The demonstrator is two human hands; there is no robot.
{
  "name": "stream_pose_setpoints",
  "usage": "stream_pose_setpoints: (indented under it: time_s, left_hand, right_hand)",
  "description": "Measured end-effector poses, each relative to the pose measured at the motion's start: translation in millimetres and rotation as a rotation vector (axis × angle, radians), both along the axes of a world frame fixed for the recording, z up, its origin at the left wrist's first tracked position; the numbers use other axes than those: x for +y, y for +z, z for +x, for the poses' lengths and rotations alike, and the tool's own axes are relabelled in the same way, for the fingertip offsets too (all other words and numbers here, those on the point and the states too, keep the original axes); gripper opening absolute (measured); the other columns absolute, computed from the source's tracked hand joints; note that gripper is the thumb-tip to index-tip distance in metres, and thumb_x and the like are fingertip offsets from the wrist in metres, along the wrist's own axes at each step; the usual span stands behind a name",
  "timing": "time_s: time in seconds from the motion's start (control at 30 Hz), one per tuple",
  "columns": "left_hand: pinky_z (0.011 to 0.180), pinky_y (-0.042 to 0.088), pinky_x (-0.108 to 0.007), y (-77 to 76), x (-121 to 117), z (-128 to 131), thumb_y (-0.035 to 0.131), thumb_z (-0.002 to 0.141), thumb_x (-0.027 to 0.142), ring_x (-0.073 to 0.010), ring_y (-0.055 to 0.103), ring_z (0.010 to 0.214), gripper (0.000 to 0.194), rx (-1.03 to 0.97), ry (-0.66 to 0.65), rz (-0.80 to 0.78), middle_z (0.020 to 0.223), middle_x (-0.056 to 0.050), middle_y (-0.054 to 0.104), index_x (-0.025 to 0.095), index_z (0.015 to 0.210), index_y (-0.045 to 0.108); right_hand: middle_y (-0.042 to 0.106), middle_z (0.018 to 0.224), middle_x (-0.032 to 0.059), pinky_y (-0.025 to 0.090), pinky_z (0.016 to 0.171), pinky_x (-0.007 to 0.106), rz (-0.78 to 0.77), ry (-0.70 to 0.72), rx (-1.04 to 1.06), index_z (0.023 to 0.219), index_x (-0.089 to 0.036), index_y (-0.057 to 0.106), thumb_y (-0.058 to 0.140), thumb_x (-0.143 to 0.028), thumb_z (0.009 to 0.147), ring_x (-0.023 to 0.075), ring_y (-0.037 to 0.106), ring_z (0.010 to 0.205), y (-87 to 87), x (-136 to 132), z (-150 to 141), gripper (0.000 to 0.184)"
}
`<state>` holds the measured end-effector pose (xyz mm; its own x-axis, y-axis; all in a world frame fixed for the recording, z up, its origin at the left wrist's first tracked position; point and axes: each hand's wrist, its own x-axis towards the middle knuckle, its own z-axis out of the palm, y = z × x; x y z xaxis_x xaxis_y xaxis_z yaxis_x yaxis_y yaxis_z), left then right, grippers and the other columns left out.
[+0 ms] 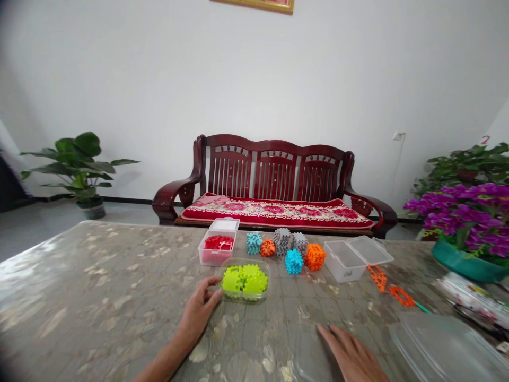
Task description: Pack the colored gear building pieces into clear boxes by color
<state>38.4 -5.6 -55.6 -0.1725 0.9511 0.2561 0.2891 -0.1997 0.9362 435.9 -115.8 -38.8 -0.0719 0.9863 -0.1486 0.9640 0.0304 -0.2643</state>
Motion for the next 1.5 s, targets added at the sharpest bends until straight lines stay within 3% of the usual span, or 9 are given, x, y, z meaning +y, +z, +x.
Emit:
stream_pose_setpoints:
  time_s: [0.17,0.43,0.63,0.77,0.93,1.2,1.5]
  left_hand:
    - [0.065,0.053,-0.033,1.9,-0.8,-0.6,0.059,0.078,0.046,-0.017,0.061,0.059,0.036,0.002,-0.008,-0.009,0.093,-0.004,0.068,0.019,0.102,0.067]
    - [0.066,0.051,-0.032,-0.2,0.4,-1.8,0.059,0.078,0.05,-0.0191,0.063,0.064,0.043,-0.04,-0.051,-0.063,0.092,-0.004,0.069,0.018,0.106,0.065]
    - [0.069,0.051,-0.032,-1.2,0.5,-2.9,0.055,0.08,0.052,-0.0196,0.062,0.067,0.045,-0.06,-0.063,-0.096,0.083,-0.002,0.067,0.018,0.108,0.064]
    - [0.074,0.052,-0.033,2.5,-1.6,-2.9,0.057,0.081,0.051,-0.0197,0.064,0.073,0.047,-0.095,-0.07,-0.103,0.092,-0.003,0.07,0.018,0.112,0.063]
    - [0.074,0.054,-0.033,4.4,-1.6,-2.2,0.058,0.08,0.051,-0.0179,0.066,0.072,0.054,-0.125,-0.06,-0.093,0.101,-0.005,0.07,0.018,0.122,0.06]
    - [0.075,0.056,-0.035,-0.7,0.2,-4.5,0.059,0.08,0.048,-0.0198,0.068,0.073,0.057,-0.111,-0.055,-0.069,0.102,-0.008,0.069,0.016,0.126,0.059]
    - [0.079,0.056,-0.034,-0.3,-1.7,-2.4,0.056,0.077,0.045,-0.0205,0.07,0.076,0.059,0.04,-0.089,-0.097,0.105,-0.007,0.074,0.018,0.129,0.061]
  right_hand:
    - [0.049,0.152,0.006,0.036,0.116,0.047,0.029,-0.024,-0.027,0.151,-0.032,0.044,0.066,-0.026,0.054,0.0372,0.044,0.139,6.3,4.2,-12.2,0.099]
    - [0.046,0.153,0.01,0.034,0.117,0.044,0.034,-0.086,-0.031,0.154,-0.023,0.038,0.063,-0.029,0.06,0.0343,0.043,0.14,23.9,14.5,-30.2,0.098]
    - [0.033,0.161,0.0119,0.028,0.12,0.045,0.033,-0.134,-0.018,0.156,-0.02,0.035,0.066,-0.029,0.057,0.0352,0.031,0.147,26.4,24.6,-21.8,0.104]
    - [0.038,0.159,0.0144,0.029,0.119,0.045,0.023,-0.123,0.071,0.154,-0.017,0.038,0.066,-0.032,0.06,0.0343,0.035,0.146,15.7,26.0,-5.8,0.099]
    - [0.056,0.145,0.0151,0.037,0.115,0.046,0.168,-0.191,0.178,0.144,-0.015,0.051,0.058,-0.042,0.071,0.0329,0.052,0.134,-9.0,30.6,13.3,0.079]
    - [0.064,0.134,0.0153,0.042,0.112,0.049,0.366,-0.256,0.154,0.128,-0.017,0.063,0.048,-0.059,0.083,0.0338,0.058,0.127,-44.6,36.2,28.6,0.064]
    - [0.065,0.127,0.0182,0.044,0.106,0.053,0.466,-0.301,0.123,0.106,-0.018,0.068,0.047,-0.058,0.083,0.0364,0.06,0.12,-48.7,38.0,15.4,0.051]
